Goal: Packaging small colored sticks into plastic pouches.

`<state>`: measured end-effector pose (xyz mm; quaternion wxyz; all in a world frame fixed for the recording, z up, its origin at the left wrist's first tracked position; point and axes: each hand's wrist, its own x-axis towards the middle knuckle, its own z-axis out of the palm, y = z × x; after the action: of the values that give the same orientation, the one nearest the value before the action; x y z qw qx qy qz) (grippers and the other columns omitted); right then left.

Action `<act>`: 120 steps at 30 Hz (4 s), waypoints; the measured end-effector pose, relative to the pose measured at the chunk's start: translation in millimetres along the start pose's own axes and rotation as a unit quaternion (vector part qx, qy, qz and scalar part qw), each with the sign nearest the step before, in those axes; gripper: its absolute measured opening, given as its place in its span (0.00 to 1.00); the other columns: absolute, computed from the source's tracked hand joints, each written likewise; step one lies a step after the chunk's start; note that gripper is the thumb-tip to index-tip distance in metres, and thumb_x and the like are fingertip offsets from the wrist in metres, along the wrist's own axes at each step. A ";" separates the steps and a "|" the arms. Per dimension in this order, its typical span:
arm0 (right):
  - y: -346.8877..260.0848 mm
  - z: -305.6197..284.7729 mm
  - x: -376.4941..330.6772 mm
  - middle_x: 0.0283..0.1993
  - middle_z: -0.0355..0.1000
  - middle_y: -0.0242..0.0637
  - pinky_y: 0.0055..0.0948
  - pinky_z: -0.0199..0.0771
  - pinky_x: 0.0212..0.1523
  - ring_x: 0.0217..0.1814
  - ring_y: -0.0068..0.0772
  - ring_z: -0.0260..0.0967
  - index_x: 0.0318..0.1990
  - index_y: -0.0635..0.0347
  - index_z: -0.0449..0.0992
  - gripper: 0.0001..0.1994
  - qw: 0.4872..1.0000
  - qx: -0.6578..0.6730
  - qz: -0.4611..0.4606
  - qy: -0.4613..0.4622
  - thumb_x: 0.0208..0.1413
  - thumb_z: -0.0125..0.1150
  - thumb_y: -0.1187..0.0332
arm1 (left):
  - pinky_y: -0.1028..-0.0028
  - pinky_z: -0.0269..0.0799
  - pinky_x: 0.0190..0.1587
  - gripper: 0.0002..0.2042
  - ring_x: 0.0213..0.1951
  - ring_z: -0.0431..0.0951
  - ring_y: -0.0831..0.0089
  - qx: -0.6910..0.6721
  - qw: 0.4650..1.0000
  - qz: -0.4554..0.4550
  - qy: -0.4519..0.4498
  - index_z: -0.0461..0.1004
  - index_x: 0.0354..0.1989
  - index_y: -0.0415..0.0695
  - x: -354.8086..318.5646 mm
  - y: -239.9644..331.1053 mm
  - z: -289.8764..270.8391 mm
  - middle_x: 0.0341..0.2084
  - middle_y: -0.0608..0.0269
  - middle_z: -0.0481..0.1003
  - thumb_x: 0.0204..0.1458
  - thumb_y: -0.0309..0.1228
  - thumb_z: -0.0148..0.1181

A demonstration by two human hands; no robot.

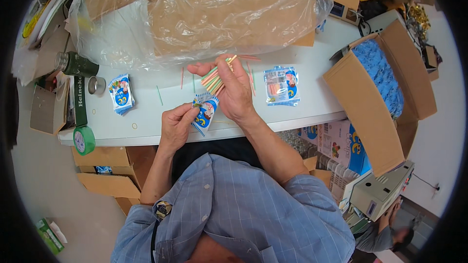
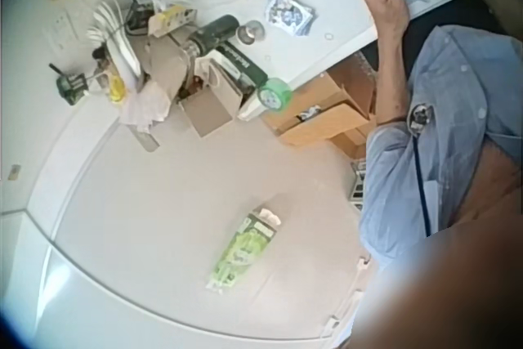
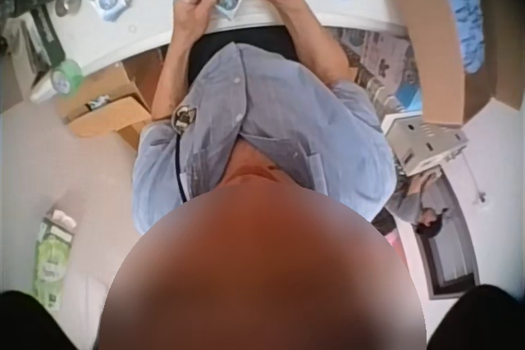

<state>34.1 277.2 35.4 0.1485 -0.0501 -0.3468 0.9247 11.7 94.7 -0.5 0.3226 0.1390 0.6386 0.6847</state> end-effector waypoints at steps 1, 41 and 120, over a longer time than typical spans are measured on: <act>-0.5 -0.3 0.3 0.43 0.75 0.45 0.46 0.65 0.64 0.60 0.50 0.70 0.46 0.58 0.63 0.10 1.000 -0.003 -0.005 -0.005 0.71 0.40 0.62 | 0.81 0.73 0.40 0.11 0.35 0.76 0.82 0.000 1.000 -0.001 0.000 0.78 0.47 0.33 -0.1 0.5 0.6 0.35 0.62 0.81 0.60 0.26 0.58; 10.6 -25.2 -1.1 0.48 0.74 0.50 0.39 0.70 0.59 0.56 0.41 0.72 0.48 0.71 0.73 0.17 0.984 -0.062 0.161 -0.050 0.69 0.43 0.64 | 0.81 0.73 0.40 0.14 0.36 0.77 0.82 -0.095 0.994 0.004 0.056 0.75 0.51 0.31 6.7 -3.3 13.8 0.37 0.58 0.81 0.59 0.25 0.61; -91.8 56.8 279.0 0.51 0.73 0.52 0.49 0.69 0.55 0.57 0.53 0.70 0.55 0.64 0.70 0.17 0.383 -0.891 -0.079 -0.232 0.64 0.48 0.63 | 0.77 0.71 0.43 0.08 0.39 0.73 0.78 0.213 0.795 0.174 0.541 0.75 0.36 0.36 -1.3 57.6 -177.0 0.38 0.61 0.74 0.61 0.31 0.58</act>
<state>-220.3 393.6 141.4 0.0045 0.0903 -0.9949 0.0451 -109.2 -43.7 29.6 -0.2381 -0.0799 0.8036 0.5396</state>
